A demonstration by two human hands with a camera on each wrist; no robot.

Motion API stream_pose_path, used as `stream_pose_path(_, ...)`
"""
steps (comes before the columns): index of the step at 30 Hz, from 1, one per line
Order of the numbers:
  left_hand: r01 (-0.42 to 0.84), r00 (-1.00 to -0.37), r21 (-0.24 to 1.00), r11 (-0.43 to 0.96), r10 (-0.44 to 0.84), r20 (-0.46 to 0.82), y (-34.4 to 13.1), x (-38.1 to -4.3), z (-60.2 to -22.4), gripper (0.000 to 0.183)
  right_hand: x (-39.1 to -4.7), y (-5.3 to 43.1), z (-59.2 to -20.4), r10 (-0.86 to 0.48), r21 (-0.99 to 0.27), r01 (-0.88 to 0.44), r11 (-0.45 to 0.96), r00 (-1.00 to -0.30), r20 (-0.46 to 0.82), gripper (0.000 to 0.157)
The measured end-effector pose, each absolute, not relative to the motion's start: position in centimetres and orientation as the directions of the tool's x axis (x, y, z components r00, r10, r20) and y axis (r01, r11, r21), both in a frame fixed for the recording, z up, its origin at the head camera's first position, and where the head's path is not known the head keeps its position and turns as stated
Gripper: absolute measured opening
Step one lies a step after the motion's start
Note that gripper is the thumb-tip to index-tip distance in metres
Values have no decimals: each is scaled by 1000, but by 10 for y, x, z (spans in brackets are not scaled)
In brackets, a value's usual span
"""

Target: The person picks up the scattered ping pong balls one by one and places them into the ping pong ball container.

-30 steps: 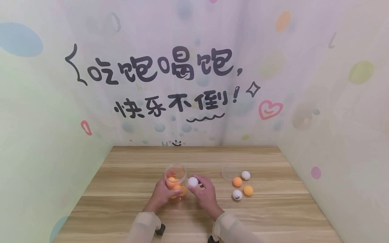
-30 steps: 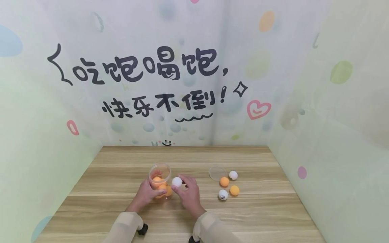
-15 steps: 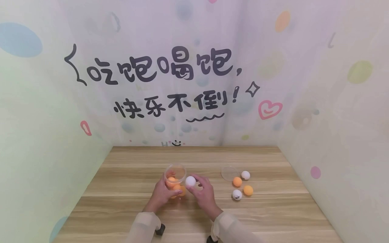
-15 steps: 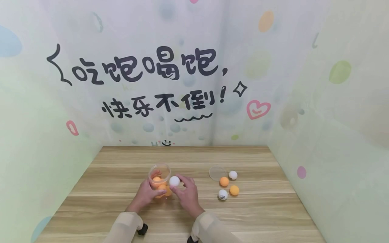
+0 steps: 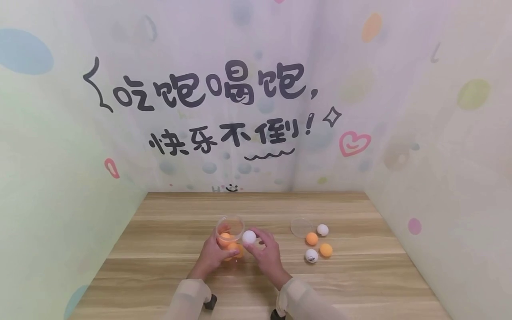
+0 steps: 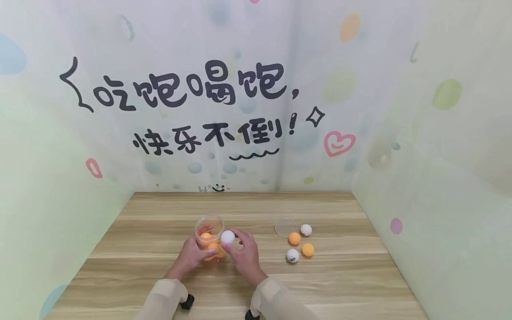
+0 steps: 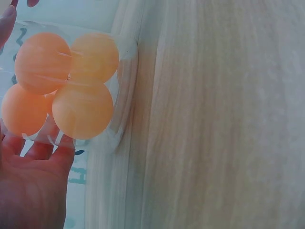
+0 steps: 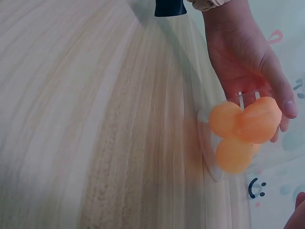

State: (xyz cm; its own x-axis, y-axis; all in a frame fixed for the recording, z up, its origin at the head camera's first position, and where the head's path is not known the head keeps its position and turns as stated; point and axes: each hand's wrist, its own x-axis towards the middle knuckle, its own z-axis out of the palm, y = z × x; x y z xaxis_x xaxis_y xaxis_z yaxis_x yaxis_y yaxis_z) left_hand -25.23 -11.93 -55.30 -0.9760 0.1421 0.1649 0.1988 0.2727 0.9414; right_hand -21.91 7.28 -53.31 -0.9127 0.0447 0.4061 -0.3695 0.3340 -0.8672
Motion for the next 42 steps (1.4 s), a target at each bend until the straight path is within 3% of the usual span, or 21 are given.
stream_pose_path(14, 202, -976, 936, 289, 140, 167, -120, -255, -556, 86, -218, 63, -518, 82, -869, -419, 264, -888, 453, 43)
stream_pose_path(23, 209, -975, 937, 279, 132, 178, -119, -255, -556, 86, -202, 57, -481, 71, -837, -479, 264, -856, 513, 37)
stream_pose_path(29, 213, -975, 934, 286, 128, 183, -118, -254, -552, 86, -203, 55, -479, 74, -862, -464, 203, -871, 486, 39)
stream_pose_path(36, 234, -968, 932, 278, 151, 198, -115, -236, -524, 82, -206, 52, -474, 63, -891, -424, 164, -896, 439, 39)
stream_pose_path(42, 240, -969, 921, 307, 135, 208, -117, -246, -542, 83, -207, 51, -471, 56, -890, -420, 181, -899, 435, 39)
